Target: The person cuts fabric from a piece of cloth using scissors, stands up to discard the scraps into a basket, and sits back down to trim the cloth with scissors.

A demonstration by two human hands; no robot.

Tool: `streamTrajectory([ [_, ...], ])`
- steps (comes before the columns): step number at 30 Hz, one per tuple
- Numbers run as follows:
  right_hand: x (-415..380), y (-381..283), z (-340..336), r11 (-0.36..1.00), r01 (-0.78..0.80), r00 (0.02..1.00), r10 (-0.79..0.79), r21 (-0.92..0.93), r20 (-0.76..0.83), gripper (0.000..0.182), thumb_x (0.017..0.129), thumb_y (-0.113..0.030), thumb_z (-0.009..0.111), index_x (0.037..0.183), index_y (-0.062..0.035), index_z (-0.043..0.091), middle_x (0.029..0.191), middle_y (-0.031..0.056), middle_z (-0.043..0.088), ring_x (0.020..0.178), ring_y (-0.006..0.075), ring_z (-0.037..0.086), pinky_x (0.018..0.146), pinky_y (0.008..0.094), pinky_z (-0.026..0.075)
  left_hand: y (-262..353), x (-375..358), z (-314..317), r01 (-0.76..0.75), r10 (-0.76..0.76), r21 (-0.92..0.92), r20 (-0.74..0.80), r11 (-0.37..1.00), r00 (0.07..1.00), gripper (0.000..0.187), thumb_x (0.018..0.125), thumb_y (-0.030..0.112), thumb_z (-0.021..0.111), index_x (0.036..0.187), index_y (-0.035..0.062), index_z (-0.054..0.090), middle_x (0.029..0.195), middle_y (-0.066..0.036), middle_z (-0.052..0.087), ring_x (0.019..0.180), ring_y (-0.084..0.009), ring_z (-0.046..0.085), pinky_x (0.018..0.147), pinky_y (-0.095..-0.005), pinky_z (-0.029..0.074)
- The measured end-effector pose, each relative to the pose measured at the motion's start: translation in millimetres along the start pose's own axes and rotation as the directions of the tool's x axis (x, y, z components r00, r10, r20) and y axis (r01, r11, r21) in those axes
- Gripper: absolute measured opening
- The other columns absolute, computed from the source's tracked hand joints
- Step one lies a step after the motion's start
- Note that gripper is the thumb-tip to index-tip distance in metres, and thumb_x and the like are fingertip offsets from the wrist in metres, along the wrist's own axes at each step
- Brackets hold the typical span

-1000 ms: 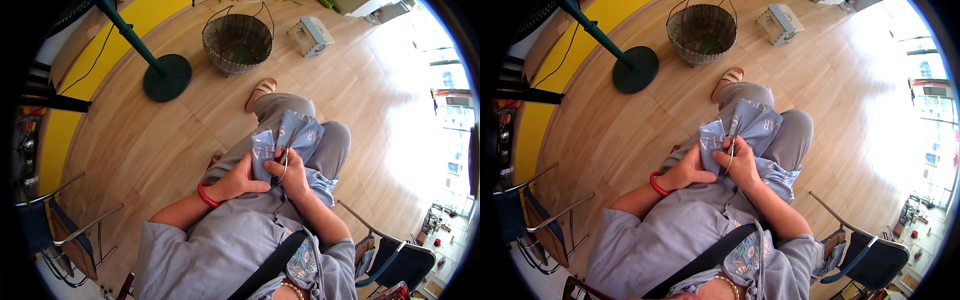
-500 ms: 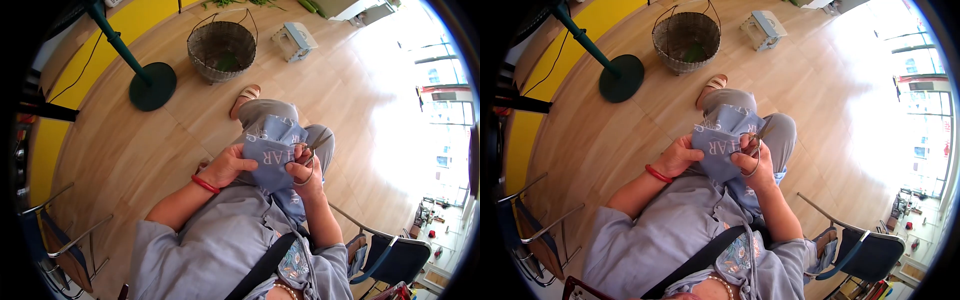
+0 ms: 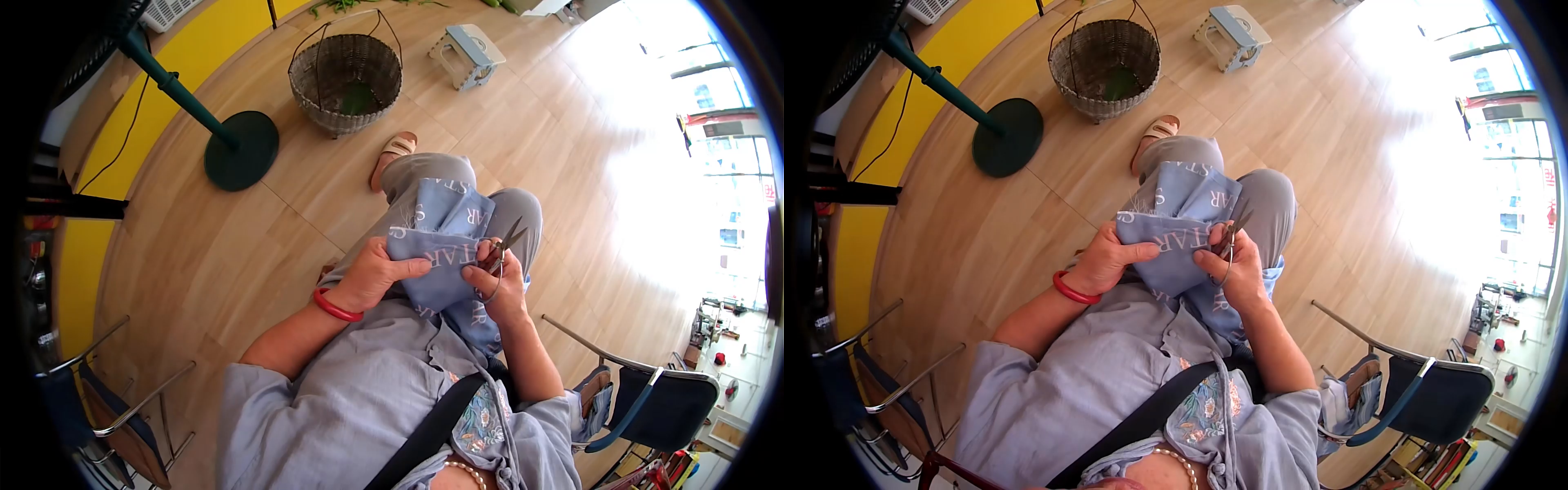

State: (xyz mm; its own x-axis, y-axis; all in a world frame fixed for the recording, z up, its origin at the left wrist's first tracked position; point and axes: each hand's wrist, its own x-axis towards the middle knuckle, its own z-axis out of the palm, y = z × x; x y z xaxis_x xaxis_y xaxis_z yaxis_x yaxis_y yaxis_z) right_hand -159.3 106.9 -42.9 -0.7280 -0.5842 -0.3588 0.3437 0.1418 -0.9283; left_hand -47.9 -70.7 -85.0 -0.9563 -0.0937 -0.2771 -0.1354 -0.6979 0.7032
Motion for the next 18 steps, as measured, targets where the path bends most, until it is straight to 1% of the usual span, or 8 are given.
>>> streamTrajectory([
  [8, 3, -9, 2, 0.992, -0.003, 0.999, 0.010, -0.126, 0.051, 0.029, 0.072, -0.010, 0.076, 0.087, -0.0098, 0.051, 0.070, -0.0083, 0.047, 0.061, 0.0010, 0.041, 0.054, 0.0173, 0.033, -8, 2, 0, -0.014, 0.005, -0.148, -0.062, 0.989, 0.998, 0.018, 0.084, 0.008, 0.063, 0.102, 0.0032, 0.063, 0.094, -0.002, 0.065, 0.086, -0.0103, 0.059, 0.080, -0.0252, 0.046],
  [10, 4, -11, -2, 0.975, -0.013, 0.994, 0.037, -0.224, 0.102, 0.032, 0.075, -0.024, 0.075, 0.090, -0.0056, 0.054, 0.070, -0.0057, 0.050, 0.063, 0.0027, 0.045, 0.055, 0.0187, 0.036, -6, 1, 1, -0.015, 0.003, -0.163, -0.076, 0.987, 0.997, 0.018, 0.085, 0.009, 0.062, 0.102, 0.0035, 0.063, 0.094, -0.002, 0.065, 0.086, -0.0104, 0.059, 0.080, -0.0251, 0.046],
  [11, 5, -9, -5, 0.975, -0.015, 0.994, 0.038, -0.221, 0.100, 0.032, 0.075, -0.024, 0.075, 0.090, -0.0056, 0.054, 0.070, -0.0057, 0.050, 0.063, 0.0027, 0.045, 0.055, 0.0187, 0.036, -4, 1, 4, -0.040, 0.025, -0.166, -0.091, 0.985, 0.996, 0.018, 0.086, 0.012, 0.061, 0.102, 0.0033, 0.063, 0.093, -0.001, 0.065, 0.085, -0.0097, 0.059, 0.078, -0.0247, 0.046],
  [13, 9, -8, -12, 0.925, 0.175, 0.970, -0.105, -0.337, 0.217, 0.045, 0.076, -0.041, 0.072, 0.092, -0.0011, 0.057, 0.070, -0.0016, 0.052, 0.065, 0.0065, 0.049, 0.056, 0.0236, 0.041, -2, 1, 5, -0.060, 0.044, -0.166, -0.101, 0.984, 0.994, 0.018, 0.087, 0.014, 0.060, 0.101, 0.0031, 0.063, 0.093, -0.001, 0.064, 0.083, -0.0089, 0.059, 0.077, -0.0243, 0.047],
  [14, 10, -11, -16, 0.926, 0.174, 0.972, -0.107, -0.334, 0.210, 0.045, 0.076, -0.041, 0.072, 0.092, -0.0011, 0.057, 0.070, -0.0016, 0.052, 0.065, 0.0065, 0.049, 0.056, 0.0236, 0.041, -1, 0, 5, -0.062, 0.045, -0.174, -0.101, 0.983, 0.994, 0.021, 0.088, 0.015, 0.058, 0.104, 0.0024, 0.062, 0.094, -0.002, 0.064, 0.084, -0.0095, 0.059, 0.077, -0.0246, 0.047],
  [16, 13, -25, -24, 0.814, 0.268, 0.943, -0.113, -0.515, 0.313, 0.058, 0.072, -0.053, 0.070, 0.092, 0.0010, 0.058, 0.072, 0.0042, 0.054, 0.065, 0.0135, 0.053, 0.058, 0.0293, 0.044, 2, -1, 2, -0.058, 0.042, -0.177, -0.094, 0.982, 0.995, 0.023, 0.089, 0.016, 0.057, 0.107, 0.0016, 0.060, 0.095, -0.002, 0.064, 0.085, -0.0101, 0.059, 0.078, -0.0248, 0.047],
  [17, 15, -32, -29, 0.817, 0.266, 0.945, -0.117, -0.512, 0.304, 0.058, 0.072, -0.053, 0.070, 0.092, 0.0010, 0.058, 0.072, 0.0042, 0.054, 0.065, 0.0135, 0.053, 0.058, 0.0293, 0.044, 3, -1, 0, -0.048, 0.035, -0.192, -0.069, 0.980, 0.997, 0.025, 0.089, 0.018, 0.056, 0.107, -0.0001, 0.060, 0.099, -0.006, 0.063, 0.090, -0.0136, 0.058, 0.083, -0.0276, 0.045],
  [18, 17, -39, -34, 0.697, 0.339, 0.927, -0.131, -0.631, 0.353, 0.060, 0.069, -0.054, 0.071, 0.092, 0.0004, 0.059, 0.073, 0.0057, 0.053, 0.064, 0.0174, 0.053, 0.058, 0.0310, 0.044, 5, -1, -1, -0.037, 0.029, -0.205, -0.044, 0.978, 0.999, 0.027, 0.089, 0.019, 0.056, 0.107, -0.0018, 0.059, 0.103, -0.009, 0.063, 0.096, -0.0171, 0.058, 0.089, -0.0304, 0.043],
])
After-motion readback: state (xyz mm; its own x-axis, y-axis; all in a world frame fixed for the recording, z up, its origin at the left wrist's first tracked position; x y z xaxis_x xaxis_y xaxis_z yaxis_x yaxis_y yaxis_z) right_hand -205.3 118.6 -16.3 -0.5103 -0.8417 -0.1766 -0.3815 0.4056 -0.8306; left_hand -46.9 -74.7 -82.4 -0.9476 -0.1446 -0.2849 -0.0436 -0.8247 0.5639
